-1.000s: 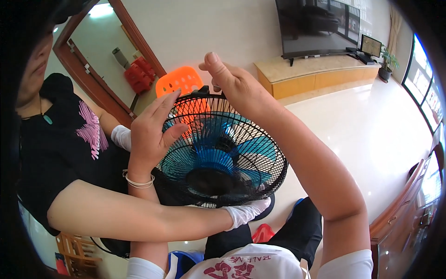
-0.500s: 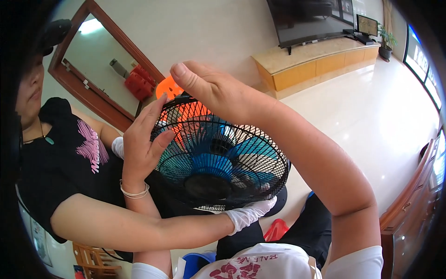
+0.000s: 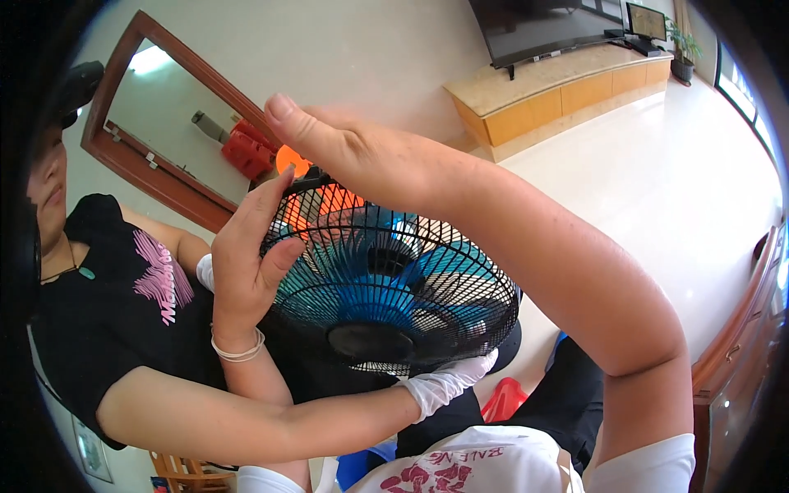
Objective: Repairing or reassembling the cage of an electric floor fan.
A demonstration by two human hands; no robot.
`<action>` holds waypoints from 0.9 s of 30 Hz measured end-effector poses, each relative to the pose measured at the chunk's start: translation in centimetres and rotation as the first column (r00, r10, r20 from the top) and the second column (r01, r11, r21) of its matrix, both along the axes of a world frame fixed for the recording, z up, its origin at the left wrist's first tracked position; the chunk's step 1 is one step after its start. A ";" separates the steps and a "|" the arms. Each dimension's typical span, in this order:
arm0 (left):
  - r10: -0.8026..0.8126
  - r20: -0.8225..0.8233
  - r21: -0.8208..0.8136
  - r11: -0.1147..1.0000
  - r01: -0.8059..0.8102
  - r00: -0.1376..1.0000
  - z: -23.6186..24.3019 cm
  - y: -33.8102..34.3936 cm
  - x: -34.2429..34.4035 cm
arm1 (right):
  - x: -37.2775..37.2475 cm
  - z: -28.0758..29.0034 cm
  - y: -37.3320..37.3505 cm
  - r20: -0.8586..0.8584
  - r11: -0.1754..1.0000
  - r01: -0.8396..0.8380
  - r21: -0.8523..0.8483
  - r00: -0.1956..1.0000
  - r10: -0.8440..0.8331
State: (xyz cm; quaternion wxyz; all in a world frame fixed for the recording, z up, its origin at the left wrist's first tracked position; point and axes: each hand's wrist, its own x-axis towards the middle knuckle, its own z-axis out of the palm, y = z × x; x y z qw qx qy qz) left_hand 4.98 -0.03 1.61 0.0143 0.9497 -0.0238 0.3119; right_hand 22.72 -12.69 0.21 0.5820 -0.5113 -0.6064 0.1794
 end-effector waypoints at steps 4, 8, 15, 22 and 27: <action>-0.032 0.035 -0.033 0.999 0.033 0.999 -0.1 0.1 0.2 | 0.1 0.3 0.2 -0.001 0.995 0.042 -0.095 0.999 -0.042; 0.001 0.001 -0.012 1.000 -0.001 1.000 0.4 -0.3 0.2 | 0.1 0.6 0.4 -0.002 0.990 0.034 -0.133 0.999 -0.034; -0.012 -0.034 0.116 0.993 0.015 0.999 0.4 -0.3 0.8 | 0.0 0.4 0.9 -0.004 0.999 -0.004 -0.041 1.000 0.003; -0.062 -0.033 0.126 0.990 0.065 0.998 0.5 -0.1 1.0 | 0.2 0.9 1.4 0.013 0.991 -0.083 -0.108 0.996 0.085; -0.051 -0.031 0.144 0.988 0.055 0.998 0.5 -0.2 0.9 | -0.1 1.2 1.3 0.023 0.990 -0.018 -0.140 1.000 0.021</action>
